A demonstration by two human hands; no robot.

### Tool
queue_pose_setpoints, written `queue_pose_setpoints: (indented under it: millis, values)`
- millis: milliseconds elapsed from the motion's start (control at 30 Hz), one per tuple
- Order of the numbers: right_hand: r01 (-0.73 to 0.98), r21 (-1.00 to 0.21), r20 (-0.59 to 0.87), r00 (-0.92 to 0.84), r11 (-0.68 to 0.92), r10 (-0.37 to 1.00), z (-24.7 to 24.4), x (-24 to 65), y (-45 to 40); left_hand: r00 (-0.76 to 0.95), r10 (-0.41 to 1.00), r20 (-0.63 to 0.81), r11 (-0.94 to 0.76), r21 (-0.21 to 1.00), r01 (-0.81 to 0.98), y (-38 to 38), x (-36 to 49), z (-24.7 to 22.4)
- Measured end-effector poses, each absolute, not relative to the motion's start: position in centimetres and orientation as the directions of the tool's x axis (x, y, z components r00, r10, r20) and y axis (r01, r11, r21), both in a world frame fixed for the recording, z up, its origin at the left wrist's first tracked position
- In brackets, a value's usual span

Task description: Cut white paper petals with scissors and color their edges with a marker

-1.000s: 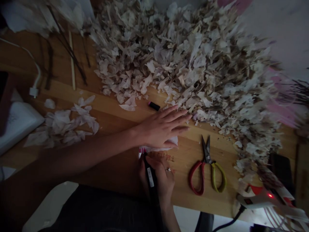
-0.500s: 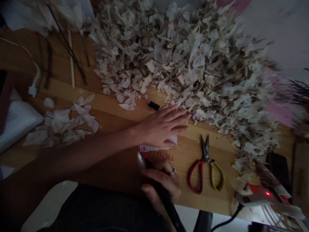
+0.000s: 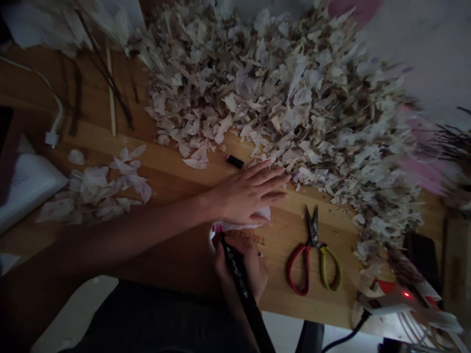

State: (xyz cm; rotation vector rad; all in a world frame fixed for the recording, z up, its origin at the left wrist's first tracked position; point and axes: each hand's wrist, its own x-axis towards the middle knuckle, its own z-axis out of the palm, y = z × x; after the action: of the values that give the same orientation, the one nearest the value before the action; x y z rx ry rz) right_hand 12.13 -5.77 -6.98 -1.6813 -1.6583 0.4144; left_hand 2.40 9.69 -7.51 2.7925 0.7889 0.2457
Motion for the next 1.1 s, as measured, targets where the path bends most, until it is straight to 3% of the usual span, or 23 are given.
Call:
queue_pose_setpoints:
  millis: [200,1100]
  values:
    - [0.773,-0.627,0.27,0.1,0.096,0.958,-7.15,11.94,-5.58,0.838,0.532,0.124,-0.835,0.24,0.495,9.67,2.43,-7.56]
    - [0.81,-0.587,0.21,0.148,0.004,0.966,-7.17,11.53,-6.12,0.838,0.534,0.11,-0.836,0.222,0.503,9.72,2.5,-7.68]
